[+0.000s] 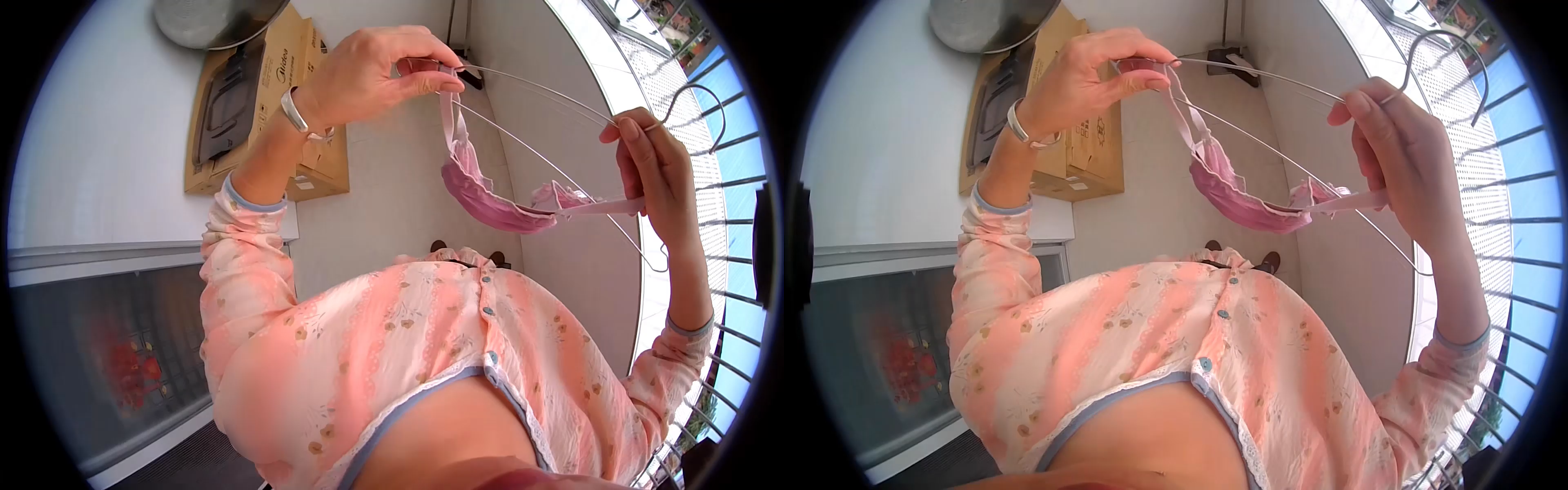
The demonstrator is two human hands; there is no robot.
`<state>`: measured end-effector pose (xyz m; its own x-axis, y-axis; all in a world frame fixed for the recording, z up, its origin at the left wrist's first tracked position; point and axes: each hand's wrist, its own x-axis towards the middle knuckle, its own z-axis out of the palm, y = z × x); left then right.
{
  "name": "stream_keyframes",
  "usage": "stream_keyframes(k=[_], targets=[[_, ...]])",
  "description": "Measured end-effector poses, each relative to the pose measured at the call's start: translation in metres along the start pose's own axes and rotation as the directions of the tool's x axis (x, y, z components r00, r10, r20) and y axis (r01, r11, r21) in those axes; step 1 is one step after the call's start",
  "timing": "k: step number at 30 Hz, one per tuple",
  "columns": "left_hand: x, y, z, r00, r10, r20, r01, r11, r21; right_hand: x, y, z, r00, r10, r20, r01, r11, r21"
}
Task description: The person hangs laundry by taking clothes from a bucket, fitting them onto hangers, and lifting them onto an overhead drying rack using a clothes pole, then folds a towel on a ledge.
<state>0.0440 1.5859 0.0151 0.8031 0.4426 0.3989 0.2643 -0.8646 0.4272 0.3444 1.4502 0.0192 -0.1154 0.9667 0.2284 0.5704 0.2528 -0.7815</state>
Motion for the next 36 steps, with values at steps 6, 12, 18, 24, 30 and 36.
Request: stream_keyframes(k=[6,12,18,24,30,36], targets=[[0.016,0.017,0.012,0.972,0.116,-0.206,-0.05,0.953,0.298,-0.008,-0.014,-0.017,0.997,-0.074,0.022,0.073,0.997,0.004],[0.062,0.013,-0.004,0.777,0.442,-0.449,-0.27,0.877,0.397,-0.019,-0.029,-0.046,0.937,-0.314,-0.154,0.266,0.925,-0.272],[0.156,0.013,0.004,0.685,0.525,-0.505,-0.379,0.849,0.367,-0.037,0.009,-0.128,0.867,-0.427,-0.256,0.289,0.85,-0.44],[0.222,0.062,0.007,0.589,0.649,-0.481,-0.53,0.76,0.377,-0.111,0.02,-0.206,0.852,-0.417,-0.316,0.151,0.774,-0.615],[0.324,0.142,0.049,0.606,0.634,-0.48,-0.588,0.764,0.267,-0.227,0.049,-0.271,0.664,-0.133,-0.736,-0.197,0.918,-0.344],[0.405,0.206,0.126,0.635,0.591,-0.497,-0.671,0.741,0.022,-0.312,0.079,-0.324,0.524,0.118,-0.843,0.176,0.954,0.243]])
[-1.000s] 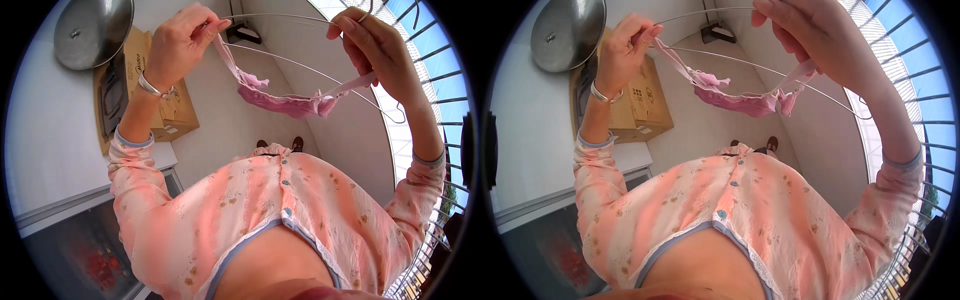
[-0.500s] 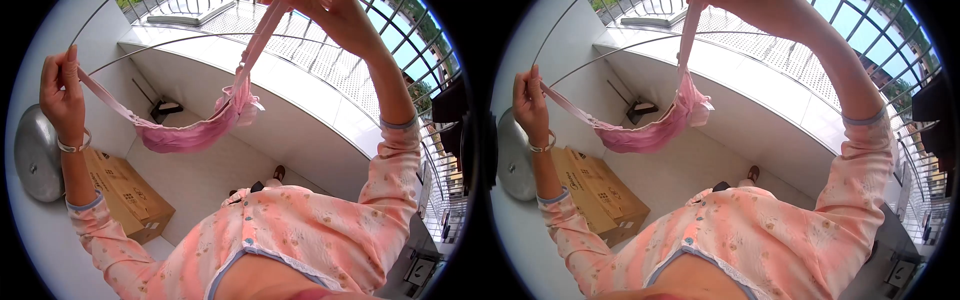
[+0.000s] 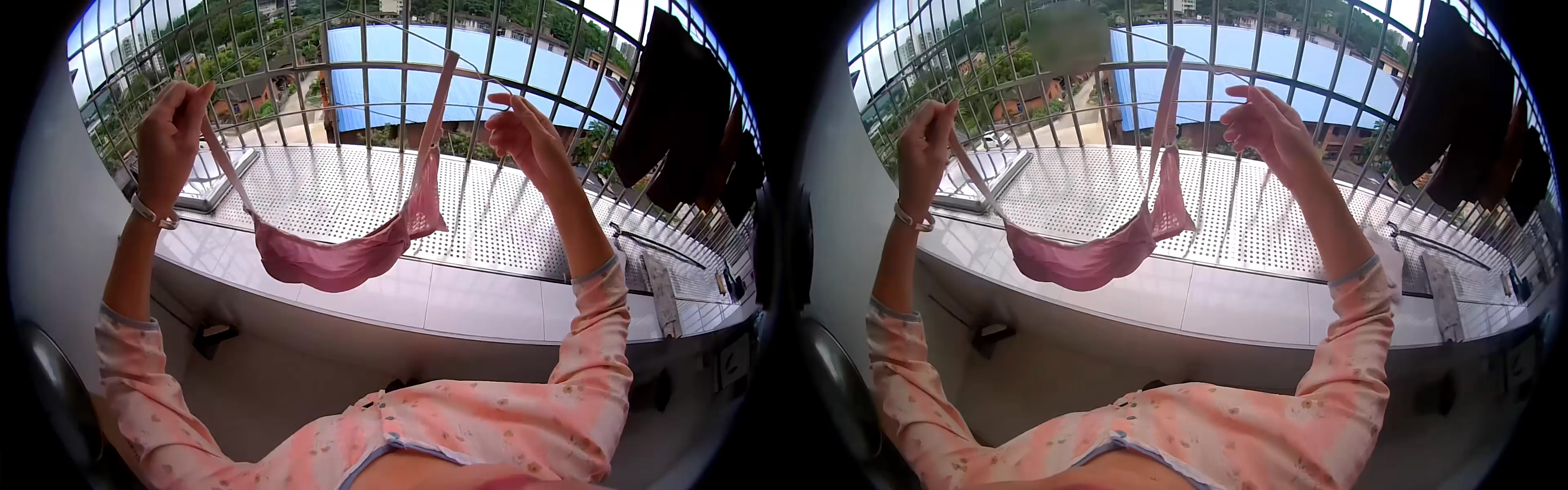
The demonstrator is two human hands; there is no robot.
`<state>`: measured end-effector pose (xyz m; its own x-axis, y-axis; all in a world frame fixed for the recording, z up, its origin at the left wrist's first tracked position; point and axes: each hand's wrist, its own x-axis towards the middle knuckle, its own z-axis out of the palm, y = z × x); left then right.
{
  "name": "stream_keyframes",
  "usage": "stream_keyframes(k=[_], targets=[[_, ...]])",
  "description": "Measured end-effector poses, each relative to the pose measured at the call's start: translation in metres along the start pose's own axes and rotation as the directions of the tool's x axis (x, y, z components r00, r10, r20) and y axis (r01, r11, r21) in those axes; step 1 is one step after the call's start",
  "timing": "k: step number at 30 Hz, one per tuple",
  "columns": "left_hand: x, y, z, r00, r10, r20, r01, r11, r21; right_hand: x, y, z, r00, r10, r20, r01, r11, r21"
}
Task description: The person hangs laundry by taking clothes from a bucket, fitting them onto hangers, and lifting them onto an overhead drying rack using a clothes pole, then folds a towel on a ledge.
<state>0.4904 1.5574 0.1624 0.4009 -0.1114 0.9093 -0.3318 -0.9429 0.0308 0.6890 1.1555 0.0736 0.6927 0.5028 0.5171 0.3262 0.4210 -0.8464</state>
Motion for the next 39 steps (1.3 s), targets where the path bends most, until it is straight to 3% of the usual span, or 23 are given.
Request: stream_keyframes(k=[1,3,4,5,7,8,11,16,18,19,20,23,25,26,28,31,39], targets=[[0.022,0.004,0.019,0.999,-0.038,0.012,0.038,0.999,-0.033,0.005,-0.012,-0.013,0.996,0.016,-0.084,-0.01,0.997,0.073],[0.048,0.002,0.064,1.0,-0.004,0.008,0.004,0.999,-0.049,-0.001,-0.005,-0.04,0.978,0.031,-0.205,-0.033,0.999,-0.008],[0.068,0.007,0.094,1.0,0.001,0.014,-0.001,1.0,-0.006,-0.005,0.003,-0.059,0.962,0.065,-0.265,-0.096,0.99,-0.107],[0.097,0.014,0.132,1.0,0.019,0.004,-0.019,0.999,0.035,-0.022,0.026,-0.083,0.916,0.218,-0.336,-0.283,0.946,-0.158],[0.138,0.018,0.177,0.997,0.07,-0.009,-0.07,0.998,0.001,-0.04,0.048,-0.112,0.897,0.284,-0.338,-0.359,0.915,-0.185],[0.17,0.012,0.213,0.984,0.171,-0.055,-0.171,0.985,0.004,-0.057,0.07,-0.136,0.857,0.324,-0.401,-0.444,0.859,-0.254],[0.224,-0.015,0.26,0.95,0.288,-0.124,-0.292,0.956,-0.016,-0.086,0.079,-0.132,0.849,0.323,-0.418,-0.444,0.866,-0.232],[0.311,-0.021,0.344,0.951,0.307,0.044,-0.302,0.95,-0.082,-0.149,0.1,-0.164,0.764,0.39,-0.514,-0.518,0.846,-0.127],[0.324,-0.003,0.36,0.979,0.111,0.174,-0.073,0.975,-0.208,-0.179,0.106,-0.172,0.695,0.425,-0.58,-0.555,0.83,-0.057],[0.33,-0.008,0.371,0.976,0.123,0.178,-0.084,0.974,-0.21,-0.196,0.113,-0.179,0.666,0.424,-0.614,-0.57,0.82,-0.052],[0.338,-0.021,0.385,0.968,0.171,0.186,-0.084,0.913,-0.4,-0.211,0.121,-0.183,0.638,0.422,-0.645,-0.583,0.811,-0.046],[0.358,-0.039,0.422,0.972,0.222,0.08,-0.138,0.811,-0.569,-0.251,0.141,-0.174,0.556,0.373,-0.743,-0.636,0.766,-0.091],[0.375,-0.052,0.436,0.966,0.205,0.155,-0.08,0.813,-0.576,-0.276,0.155,-0.165,0.758,0.085,-0.647,-0.592,0.507,-0.627],[0.381,-0.057,0.44,0.959,0.207,0.192,-0.063,0.819,-0.571,-0.282,0.157,-0.161,0.749,0.097,-0.655,-0.603,0.509,-0.614],[0.392,-0.063,0.445,0.946,0.207,0.248,-0.033,0.826,-0.562,-0.282,0.151,-0.147,0.862,-0.066,-0.503,-0.454,0.342,-0.823],[0.41,-0.067,0.453,0.961,0.207,0.183,-0.081,0.843,-0.531,-0.276,0.15,-0.146,0.866,-0.046,-0.498,-0.46,0.318,-0.829],[0.44,-0.056,0.486,0.956,0.175,0.234,-0.068,0.911,-0.407,-0.265,0.141,-0.147,0.889,-0.053,-0.455,-0.427,0.259,-0.866]])
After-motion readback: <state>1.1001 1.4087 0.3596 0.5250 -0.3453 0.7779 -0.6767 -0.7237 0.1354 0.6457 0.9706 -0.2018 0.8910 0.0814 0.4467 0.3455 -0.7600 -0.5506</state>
